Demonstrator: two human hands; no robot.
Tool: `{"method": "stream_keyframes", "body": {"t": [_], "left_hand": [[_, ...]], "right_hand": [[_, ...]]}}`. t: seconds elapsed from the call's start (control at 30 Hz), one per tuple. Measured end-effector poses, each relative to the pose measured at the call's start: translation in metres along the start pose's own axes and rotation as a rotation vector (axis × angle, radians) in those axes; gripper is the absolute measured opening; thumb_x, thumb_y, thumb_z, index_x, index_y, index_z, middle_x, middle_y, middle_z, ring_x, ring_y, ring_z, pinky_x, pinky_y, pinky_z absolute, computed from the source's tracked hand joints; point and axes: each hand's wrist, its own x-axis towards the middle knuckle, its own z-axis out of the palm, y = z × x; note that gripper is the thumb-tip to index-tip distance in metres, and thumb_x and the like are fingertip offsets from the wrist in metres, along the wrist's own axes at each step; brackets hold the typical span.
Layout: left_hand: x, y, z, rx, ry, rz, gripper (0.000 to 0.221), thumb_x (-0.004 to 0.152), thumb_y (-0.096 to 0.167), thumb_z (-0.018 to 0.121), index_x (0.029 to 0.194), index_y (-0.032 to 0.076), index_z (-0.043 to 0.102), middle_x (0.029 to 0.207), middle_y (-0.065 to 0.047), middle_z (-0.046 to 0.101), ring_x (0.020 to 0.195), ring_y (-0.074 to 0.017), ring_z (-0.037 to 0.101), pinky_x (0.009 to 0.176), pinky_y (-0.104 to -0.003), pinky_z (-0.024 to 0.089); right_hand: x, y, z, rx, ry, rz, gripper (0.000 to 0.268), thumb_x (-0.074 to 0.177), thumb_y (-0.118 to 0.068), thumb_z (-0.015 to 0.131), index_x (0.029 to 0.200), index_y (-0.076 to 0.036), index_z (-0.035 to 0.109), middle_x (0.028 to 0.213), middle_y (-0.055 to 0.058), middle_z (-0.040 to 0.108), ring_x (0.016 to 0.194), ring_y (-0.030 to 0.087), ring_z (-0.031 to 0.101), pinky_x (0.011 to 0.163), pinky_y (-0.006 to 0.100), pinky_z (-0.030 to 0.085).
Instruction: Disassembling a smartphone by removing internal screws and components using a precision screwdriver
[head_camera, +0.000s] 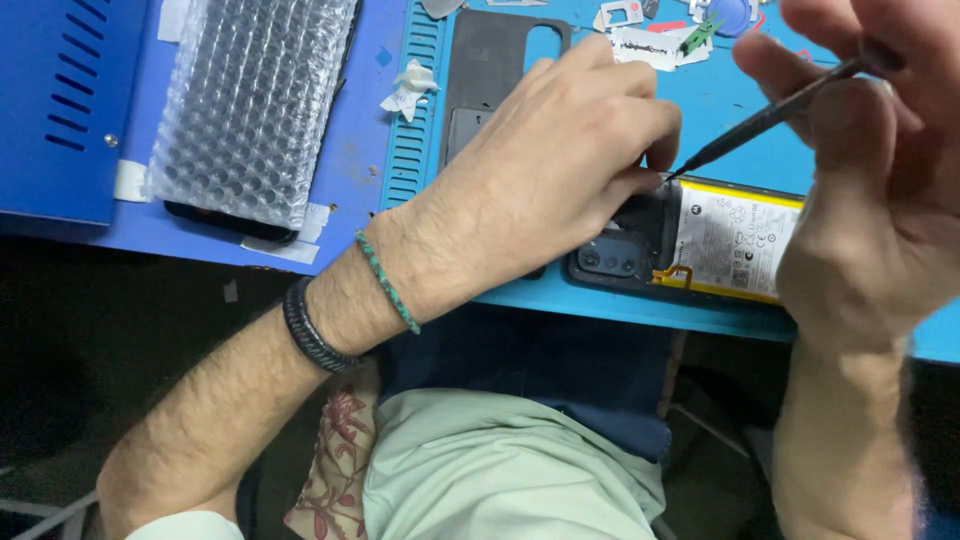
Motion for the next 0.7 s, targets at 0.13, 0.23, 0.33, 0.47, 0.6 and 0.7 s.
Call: {"method": "stream_keyframes", "body": {"t": [0.13,0.23,0.33,0.47,0.6,0.7], "left_hand": [[0.005,-0.002,0.012,-0.012,-0.014,-0.015,0.015,0.089,0.012,0.085,0.089,0.013,0.070,0.088,-0.001,0.063,0.089,-0.0311,0.058,0.065,-0.049,0.044],[0.009,-0.007,0.018,0.049,-0.027,-0.019,0.015,0.092,0.021,0.084,0.087,0.019,0.069,0.089,0.000,0.064,0.090,-0.0295,0.062,0.068,-0.049,0.046],[0.013,-0.011,0.020,0.095,-0.078,0.034,0.014,0.093,0.022,0.082,0.087,0.020,0.070,0.088,0.000,0.062,0.087,-0.0296,0.063,0.063,-0.050,0.044],[0.015,-0.013,0.018,0.028,-0.097,0.054,0.012,0.093,0.017,0.080,0.086,0.019,0.071,0.088,0.000,0.061,0.090,-0.0305,0.064,0.066,-0.051,0.043],[0.015,-0.012,0.023,0.118,-0.083,0.058,0.014,0.094,0.021,0.079,0.084,0.021,0.069,0.087,0.001,0.060,0.085,-0.0298,0.065,0.066,-0.050,0.042],[0.015,-0.011,0.021,0.107,-0.107,0.037,0.010,0.094,0.017,0.076,0.086,0.019,0.070,0.088,0.000,0.060,0.089,-0.0311,0.065,0.067,-0.051,0.041]], "right_hand": [[-0.005,0.010,-0.007,-0.061,-0.043,-0.052,0.036,0.137,-0.013,0.040,0.167,0.008,0.037,0.167,0.033,0.047,0.152,0.058,0.065,0.140,0.064,0.060],[-0.014,0.026,-0.014,-0.103,0.161,0.031,0.023,0.133,0.012,0.077,0.148,0.017,0.059,0.131,0.030,0.062,0.119,0.039,0.064,0.117,0.043,0.047],[-0.004,0.006,-0.005,-0.037,0.061,0.075,0.022,0.143,0.000,0.042,0.163,0.008,0.042,0.142,0.039,0.060,0.129,0.048,0.067,0.126,0.055,0.056],[-0.008,0.015,-0.005,-0.024,0.101,0.064,0.023,0.138,-0.001,0.053,0.157,0.010,0.047,0.152,0.027,0.051,0.145,0.040,0.056,0.133,0.052,0.052],[-0.008,0.016,-0.007,-0.010,0.088,0.065,0.021,0.140,0.007,0.046,0.161,0.008,0.045,0.138,0.041,0.062,0.128,0.047,0.067,0.125,0.054,0.056],[0.000,0.002,0.003,0.068,0.034,0.011,0.031,0.142,-0.008,0.031,0.171,0.002,0.034,0.171,0.033,0.042,0.168,0.048,0.048,0.151,0.069,0.057]]}}
